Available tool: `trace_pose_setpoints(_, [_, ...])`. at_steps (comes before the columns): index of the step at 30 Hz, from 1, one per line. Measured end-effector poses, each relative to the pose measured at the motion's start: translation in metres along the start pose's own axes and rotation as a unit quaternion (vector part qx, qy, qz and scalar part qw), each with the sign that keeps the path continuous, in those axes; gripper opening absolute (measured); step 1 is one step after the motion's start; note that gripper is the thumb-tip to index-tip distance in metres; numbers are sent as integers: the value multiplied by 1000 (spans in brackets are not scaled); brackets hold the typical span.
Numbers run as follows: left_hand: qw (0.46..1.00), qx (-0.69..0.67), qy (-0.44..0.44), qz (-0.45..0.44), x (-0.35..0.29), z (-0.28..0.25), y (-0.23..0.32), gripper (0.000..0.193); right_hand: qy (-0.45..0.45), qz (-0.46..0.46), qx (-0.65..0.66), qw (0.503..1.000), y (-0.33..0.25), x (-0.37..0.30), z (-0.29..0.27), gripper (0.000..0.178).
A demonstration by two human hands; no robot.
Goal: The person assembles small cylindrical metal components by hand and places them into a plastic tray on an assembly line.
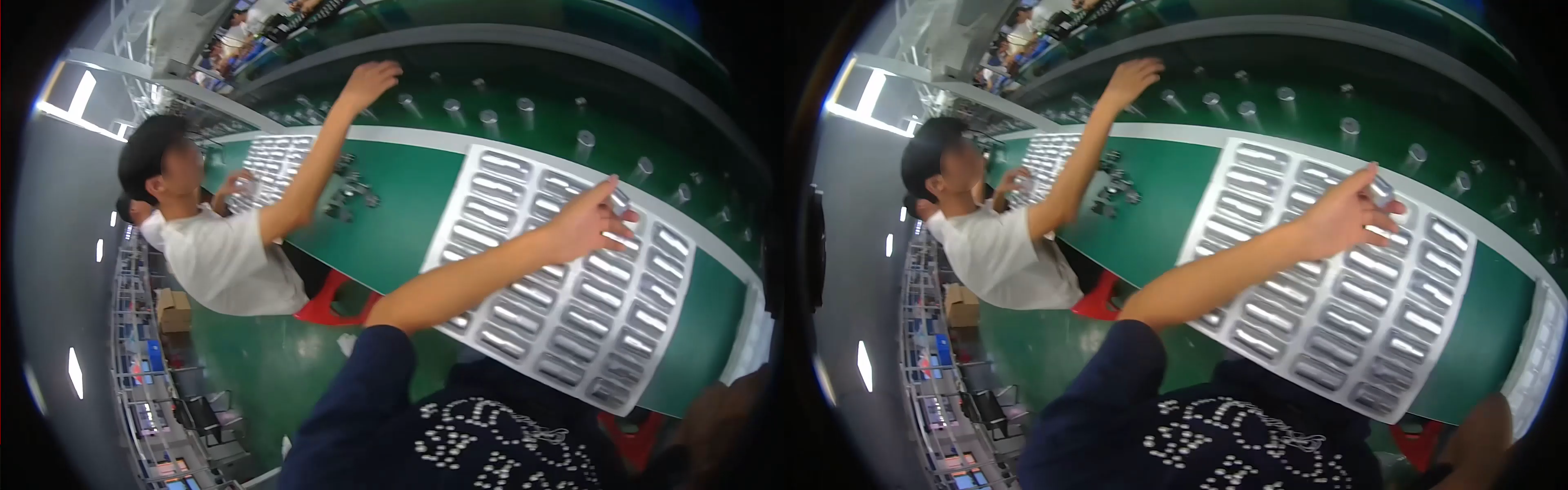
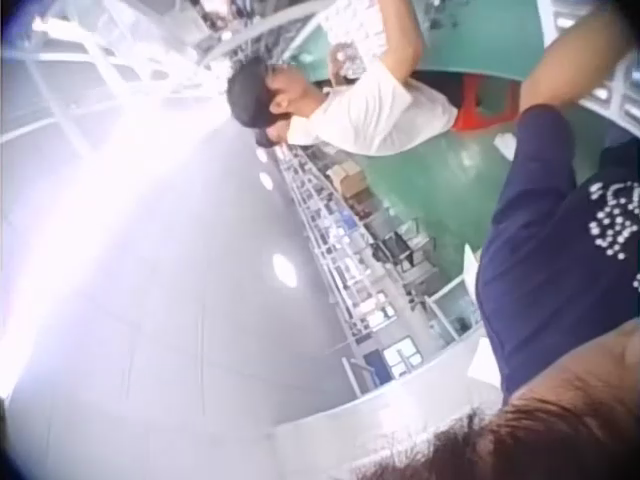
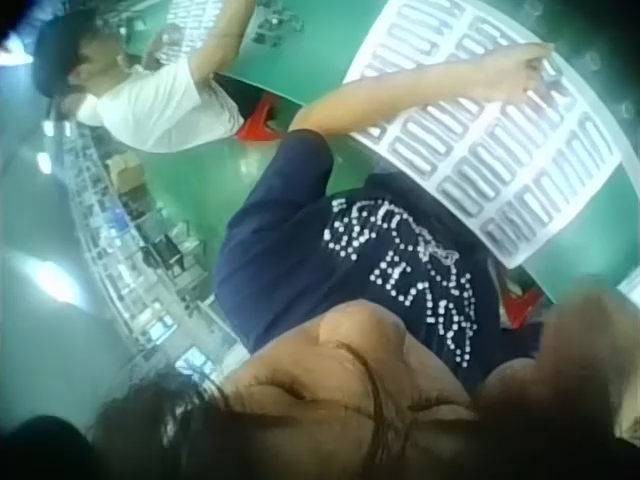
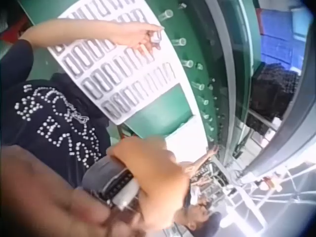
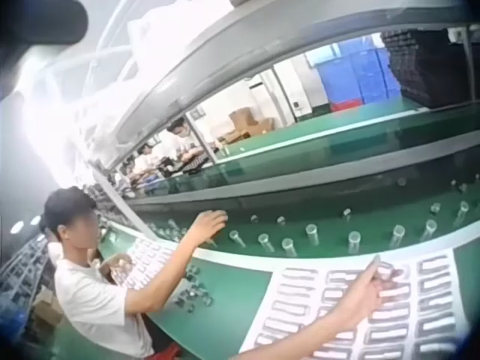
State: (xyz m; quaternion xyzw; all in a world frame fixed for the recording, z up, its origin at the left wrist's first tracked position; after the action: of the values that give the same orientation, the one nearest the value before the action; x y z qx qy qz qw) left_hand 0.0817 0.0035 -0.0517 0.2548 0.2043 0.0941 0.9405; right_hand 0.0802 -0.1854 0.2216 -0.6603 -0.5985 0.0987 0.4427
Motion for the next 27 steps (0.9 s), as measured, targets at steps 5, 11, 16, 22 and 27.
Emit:
trace_pose_setpoints(5, [1000, 4, 3, 8, -6, -12, 5, 44, 116, 63, 33, 991, 15, 11, 24, 21])
trace_pose_setpoints(11, [998, -4, -61, -17, 12, 40, -11, 44, 260, 98, 111, 954, 152, -97, -35, 24])
trace_pose_setpoints(16, [997, 0, -70, -15, 14, 14, -12, 30, 380, 93, 139, 910, 176, -46, -45, 27])
trace_pose_setpoints(22, [997, 15, -74, 24, 3, 28, -1, 27, 177, 343, 557, 735, 258, 15, 55, 34])
trace_pose_setpoints(27, [999, 0, -7, 31, -1, 28, 1, 28, 81, 334, 607, 716, 272, 11, 80, 36])
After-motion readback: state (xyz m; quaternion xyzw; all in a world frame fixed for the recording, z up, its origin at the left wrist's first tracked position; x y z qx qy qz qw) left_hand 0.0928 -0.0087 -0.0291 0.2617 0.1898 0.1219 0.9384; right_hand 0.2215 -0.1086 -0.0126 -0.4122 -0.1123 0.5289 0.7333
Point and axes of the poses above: each hand's wrist, its own x-axis towards the middle knuckle, its own z-axis out of the palm, y = z × x, the point moved 5 cm from there along x, towards the middle knuckle, and after that the axes turned 1 degree about y, right-handed, at the moved point
